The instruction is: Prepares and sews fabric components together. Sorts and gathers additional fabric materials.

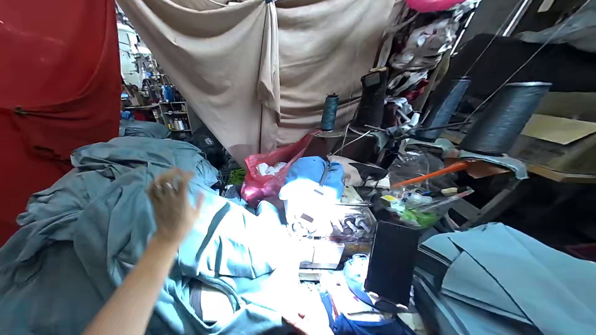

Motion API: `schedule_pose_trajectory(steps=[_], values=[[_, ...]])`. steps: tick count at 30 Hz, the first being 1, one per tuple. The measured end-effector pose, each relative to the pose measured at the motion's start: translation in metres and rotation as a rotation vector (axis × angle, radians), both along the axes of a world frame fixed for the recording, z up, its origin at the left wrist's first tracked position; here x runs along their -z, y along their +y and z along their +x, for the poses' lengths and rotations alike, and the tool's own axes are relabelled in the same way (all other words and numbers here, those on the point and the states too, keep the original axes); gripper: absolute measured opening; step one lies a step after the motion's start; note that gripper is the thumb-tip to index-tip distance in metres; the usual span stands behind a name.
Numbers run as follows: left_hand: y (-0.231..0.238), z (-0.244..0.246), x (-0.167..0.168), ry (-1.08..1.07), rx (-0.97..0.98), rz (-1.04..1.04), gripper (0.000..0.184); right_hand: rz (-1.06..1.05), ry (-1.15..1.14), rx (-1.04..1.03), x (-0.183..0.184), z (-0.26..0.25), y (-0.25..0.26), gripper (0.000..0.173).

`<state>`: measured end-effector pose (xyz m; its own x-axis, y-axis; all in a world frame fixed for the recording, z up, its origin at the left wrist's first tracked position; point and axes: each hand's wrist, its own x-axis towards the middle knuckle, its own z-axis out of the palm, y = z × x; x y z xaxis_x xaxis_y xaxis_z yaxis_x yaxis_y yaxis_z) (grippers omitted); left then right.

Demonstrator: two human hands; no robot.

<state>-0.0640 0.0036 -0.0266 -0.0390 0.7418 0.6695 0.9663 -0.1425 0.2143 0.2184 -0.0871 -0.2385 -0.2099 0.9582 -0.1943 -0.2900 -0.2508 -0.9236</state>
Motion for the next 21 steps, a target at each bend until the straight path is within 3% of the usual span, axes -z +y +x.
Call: schedule_pose_trajectory(steps=[1, 2, 3, 4, 6, 9, 12, 16, 18, 21], values=[[-0.003, 0.008, 0.059, 0.073, 0.242, 0.338, 0.051, -0.003, -0.005, -0.004, 0.001, 0.000, 0.000, 0.010], [-0.003, 0.019, 0.109, 0.067, 0.470, 0.462, 0.048, -0.005, 0.010, -0.013, 0.001, 0.001, -0.002, 0.010], [-0.010, 0.034, 0.149, 0.090, 0.612, 0.429, 0.043, -0.007, 0.025, -0.019, -0.001, 0.001, -0.004, 0.009], [-0.016, 0.048, 0.179, 0.143, 0.657, 0.386, 0.036, -0.005, 0.041, -0.020, -0.003, 0.002, -0.005, 0.009], [-0.020, 0.067, 0.211, 0.182, 0.548, 0.343, 0.022, 0.011, 0.054, -0.019, -0.006, 0.003, -0.006, 0.008], [-0.013, 0.068, 0.210, 0.140, 0.365, 0.267, 0.020, 0.008, 0.037, 0.009, -0.008, 0.005, -0.004, 0.007], [-0.012, 0.059, 0.181, 0.087, 0.421, 0.158, 0.018, 0.051, 0.048, -0.026, -0.001, 0.009, -0.002, 0.003], [-0.017, 0.064, 0.126, -0.019, 0.470, -0.218, 0.019, 0.056, 0.057, -0.034, 0.002, 0.011, -0.001, 0.004], [-0.017, 0.069, 0.110, -0.025, 0.503, -0.134, 0.019, 0.047, 0.060, -0.008, 0.002, 0.010, 0.000, 0.005], [-0.020, 0.069, 0.123, 0.182, 0.580, 0.206, 0.033, 0.071, 0.102, -0.023, -0.001, 0.011, -0.002, 0.009]])
